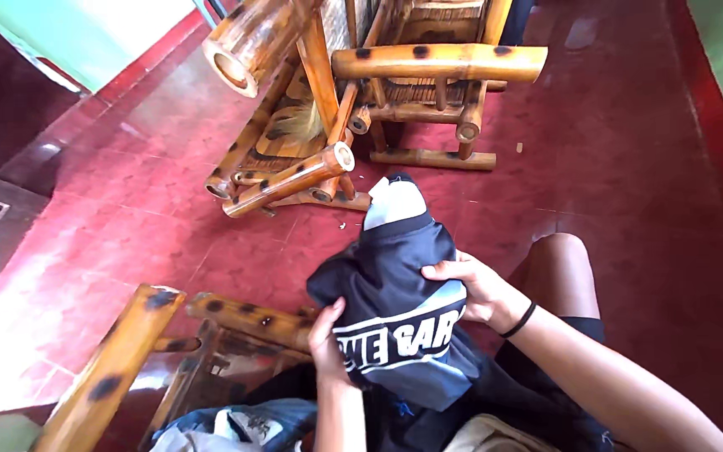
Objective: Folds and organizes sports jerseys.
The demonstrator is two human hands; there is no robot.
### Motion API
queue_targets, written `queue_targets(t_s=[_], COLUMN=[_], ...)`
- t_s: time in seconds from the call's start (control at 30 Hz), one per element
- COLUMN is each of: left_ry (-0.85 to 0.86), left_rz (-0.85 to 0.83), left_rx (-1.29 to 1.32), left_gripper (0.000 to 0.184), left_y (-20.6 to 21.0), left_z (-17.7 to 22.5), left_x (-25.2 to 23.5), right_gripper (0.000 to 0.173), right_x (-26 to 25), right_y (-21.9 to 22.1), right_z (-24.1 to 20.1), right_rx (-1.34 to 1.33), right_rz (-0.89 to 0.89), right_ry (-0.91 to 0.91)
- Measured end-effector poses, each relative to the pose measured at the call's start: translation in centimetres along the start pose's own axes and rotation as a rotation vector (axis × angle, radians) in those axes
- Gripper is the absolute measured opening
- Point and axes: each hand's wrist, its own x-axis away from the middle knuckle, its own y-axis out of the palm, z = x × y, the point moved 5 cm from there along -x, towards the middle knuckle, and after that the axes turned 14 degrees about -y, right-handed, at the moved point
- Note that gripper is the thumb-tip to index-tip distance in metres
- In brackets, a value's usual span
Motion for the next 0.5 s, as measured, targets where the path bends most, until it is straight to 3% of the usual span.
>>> queue_targets(t_s=[0.07, 0.13, 0.2, 0.23, 0.33, 0.5], left_ry=[-0.075, -0.252, -0.447, -0.534, -0.579, -0.547], left_rz=[0.104, 0.416, 0.698, 0.758, 0.731, 0.667], left_rx=[-0.05, -0.214, -0.429, -0.504, -0.531, -0.412], left_gripper=[0.035, 0.034, 0.021, 0.03, 0.047, 0.05], left_y=[0.2, -1.1, -5.0, -7.1, -10.0, -7.2], left_z=[0.8, -0.1, -2.8, -4.2, -6.1, -5.3], left_x=[0.9, 1.0, 0.9, 1.1, 1.9, 4.3], right_gripper=[0.021, 0.023, 0.031, 0.033, 0.026, 0.025], right_x=[0.2, -0.4, -0.8, -0.8, -0.8, 1.3], right_y=[-0.8, -3.2, -6.7, -8.1, -8.8, -9.7], right_z=[0.7, 2.2, 3.8, 4.3, 3.7, 2.7], right_rx=[0.053, 0.198, 0.346, 0.361, 0.361, 0.423], right_rz=[0.012, 0.113, 0.235, 0.275, 0.275, 0.285], right_ry=[0.023, 0.047, 0.073, 0.091, 0.116, 0.19])
